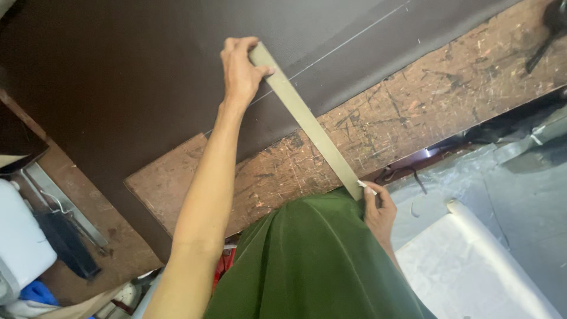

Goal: The person measures a sheet of brown leather using a ruler, marks it with chalk, and then cuts along the marked line with shears.

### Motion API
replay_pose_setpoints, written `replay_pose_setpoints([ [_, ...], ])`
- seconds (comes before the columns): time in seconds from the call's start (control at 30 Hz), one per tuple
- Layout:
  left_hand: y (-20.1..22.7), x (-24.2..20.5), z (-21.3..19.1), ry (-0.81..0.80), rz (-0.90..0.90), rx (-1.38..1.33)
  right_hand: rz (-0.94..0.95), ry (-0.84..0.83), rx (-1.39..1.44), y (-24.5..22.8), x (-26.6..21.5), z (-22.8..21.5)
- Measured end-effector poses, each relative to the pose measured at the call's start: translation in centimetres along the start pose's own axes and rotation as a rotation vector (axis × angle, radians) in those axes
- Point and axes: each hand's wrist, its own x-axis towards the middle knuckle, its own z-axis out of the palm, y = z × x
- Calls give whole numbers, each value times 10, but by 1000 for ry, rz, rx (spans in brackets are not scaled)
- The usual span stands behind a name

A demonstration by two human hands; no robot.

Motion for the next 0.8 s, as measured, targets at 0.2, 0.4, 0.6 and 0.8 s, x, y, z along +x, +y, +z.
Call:
replay_pose_setpoints([
  [0.2,6,0,0,-65,-18,-155,-16,-68,81,9,-4,4],
  [0.4,4,-2,-5,-60,13,-220,134,-138,154,13,2,3],
  [0.6,4,-2,-3,-59,0,-210,6,-275,59,10,3,1],
  [0.8,4,-3,-1,-47,29,-194,12,-268,78,7,0,1],
])
